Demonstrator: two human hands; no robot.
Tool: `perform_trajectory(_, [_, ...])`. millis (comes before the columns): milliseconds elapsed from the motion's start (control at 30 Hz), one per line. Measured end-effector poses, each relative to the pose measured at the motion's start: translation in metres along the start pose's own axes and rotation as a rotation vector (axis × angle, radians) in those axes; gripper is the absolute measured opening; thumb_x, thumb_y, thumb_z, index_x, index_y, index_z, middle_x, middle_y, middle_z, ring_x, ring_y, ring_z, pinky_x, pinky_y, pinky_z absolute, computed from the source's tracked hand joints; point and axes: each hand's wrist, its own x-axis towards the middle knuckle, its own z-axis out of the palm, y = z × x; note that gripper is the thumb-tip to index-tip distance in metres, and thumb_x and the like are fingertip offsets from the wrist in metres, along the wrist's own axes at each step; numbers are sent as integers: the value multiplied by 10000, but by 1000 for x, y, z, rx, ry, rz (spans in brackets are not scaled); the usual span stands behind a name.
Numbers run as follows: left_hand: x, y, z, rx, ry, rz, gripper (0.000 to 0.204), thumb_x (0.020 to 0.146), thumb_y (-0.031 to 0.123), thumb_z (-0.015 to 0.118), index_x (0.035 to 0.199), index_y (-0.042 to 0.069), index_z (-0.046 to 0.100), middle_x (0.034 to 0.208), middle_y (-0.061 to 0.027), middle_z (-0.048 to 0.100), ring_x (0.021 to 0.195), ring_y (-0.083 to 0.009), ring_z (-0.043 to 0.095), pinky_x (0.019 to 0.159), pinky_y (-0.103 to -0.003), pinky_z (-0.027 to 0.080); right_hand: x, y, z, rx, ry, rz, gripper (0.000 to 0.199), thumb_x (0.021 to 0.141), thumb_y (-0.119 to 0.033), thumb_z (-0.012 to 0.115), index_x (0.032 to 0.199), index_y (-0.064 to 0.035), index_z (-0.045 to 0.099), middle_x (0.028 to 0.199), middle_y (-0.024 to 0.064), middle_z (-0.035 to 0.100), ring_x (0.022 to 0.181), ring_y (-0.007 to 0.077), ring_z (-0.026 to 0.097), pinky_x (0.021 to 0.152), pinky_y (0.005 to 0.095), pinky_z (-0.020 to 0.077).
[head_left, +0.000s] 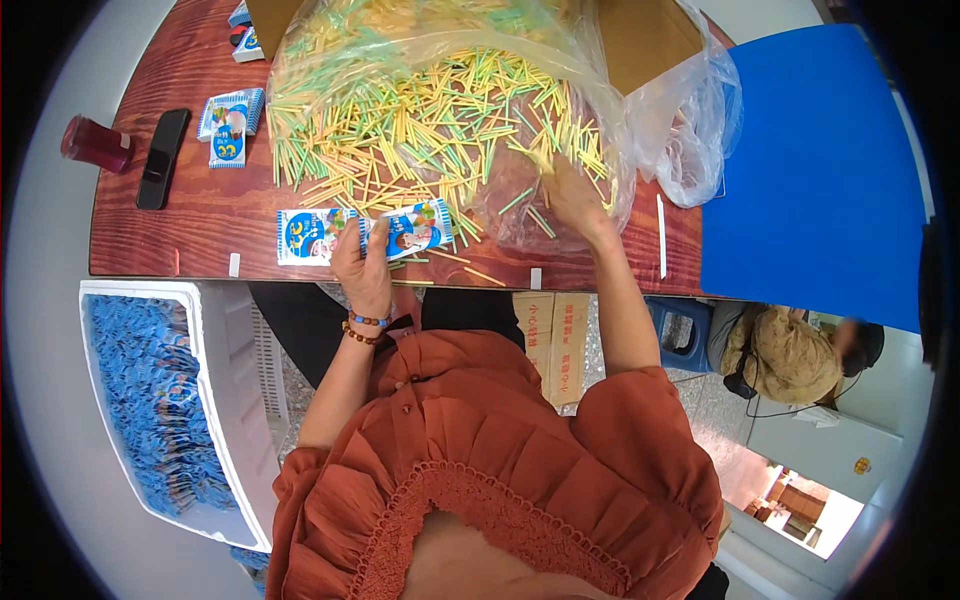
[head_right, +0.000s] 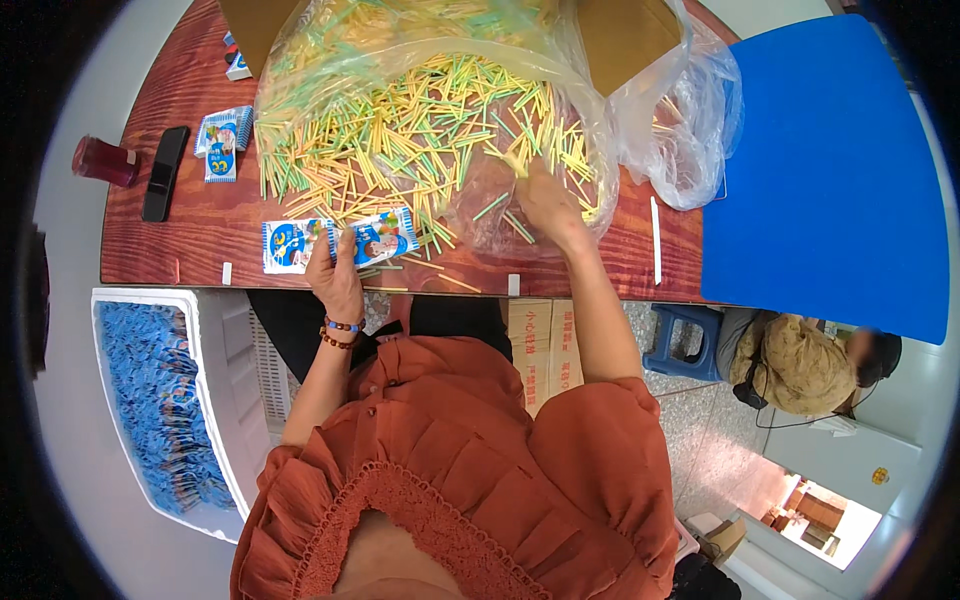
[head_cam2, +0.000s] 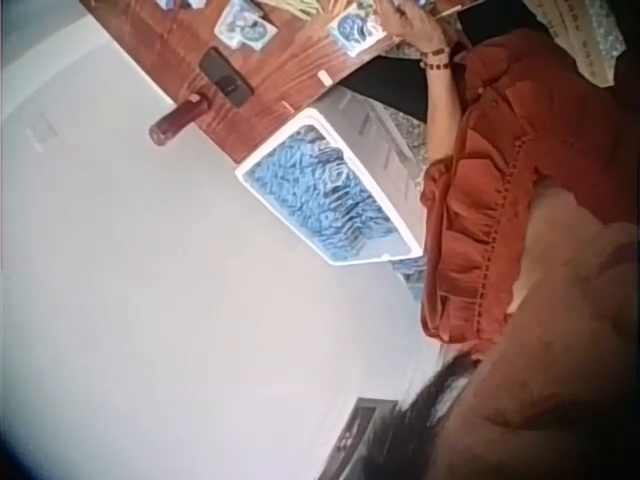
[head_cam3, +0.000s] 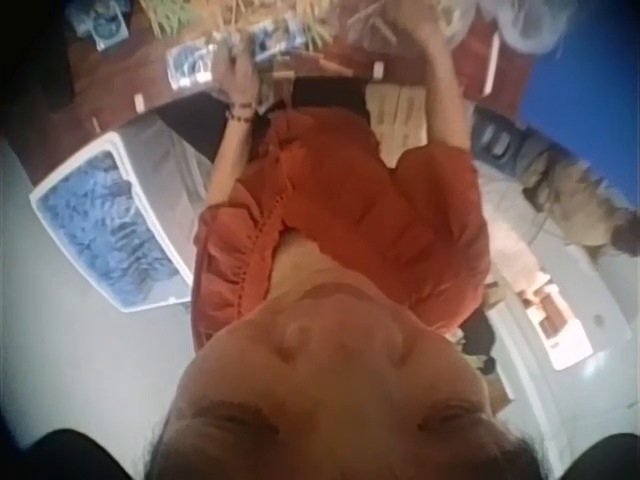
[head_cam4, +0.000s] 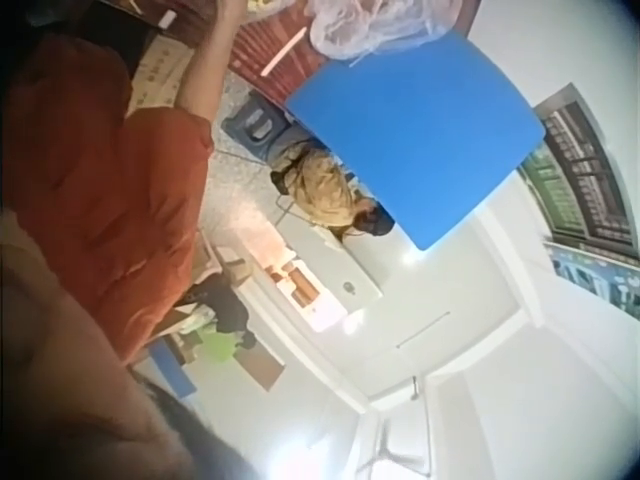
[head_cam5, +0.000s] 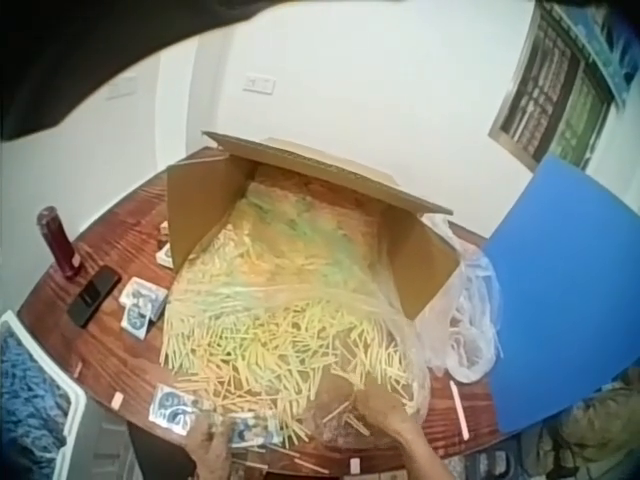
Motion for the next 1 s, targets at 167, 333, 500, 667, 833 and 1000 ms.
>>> perform_trajectory(167, [1,7,3,-4,40,-24,227,887,58,619,732,-24,474,661,-26,417,627,-101,374,558,-260,330,16,25,-1,115,82,-28,263,934,-224,441,933,33,498,803,232,578,720,363,559,684,418,436])
perform_trajectory(333, [2,10,4,-10,30,2,232,887,64,625,733,-23,475,661,-27,412,628,-106,366,562,-262,330,25,52,2,486,-50,29,281,911,-242,455,957,25,527,817,262,593,792,440,572,704,453,441])
perform_trajectory(500, [3,13,6,-16,4,-13,240,884,67,631,731,-20,468,659,-26,400,627,-104,355,558,-259,323,75,58,2,73,198,-24,323,915,-267,492,896,51,546,822,198,621,781,295,612,693,394,470])
perform_trajectory(667, [0,5,2,-21,39,-9,263,881,75,637,723,-13,444,657,-20,376,627,-105,335,551,-259,310,69,-6,-13,-261,116,243,541,888,-413,510,1076,94,536,1054,302,626,1008,386,626,858,464,482])
perform_trajectory(833, [5,18,5,-8,32,40,267,867,57,641,716,-7,430,657,-22,363,617,-103,325,542,-260,300,83,5,-14,-273,-12,164,612,863,-434,549,1135,113,517,1090,299,617,1043,415,603,885,464,468])
perform_trajectory(1000, [2,4,-2,32,-37,32,150,903,85,628,827,-30,569,725,5,467,685,-78,406,606,-231,362,93,47,0,18,100,26,465,861,-329,542,1067,87,555,1068,269,630,1030,362,601,865,411,463])
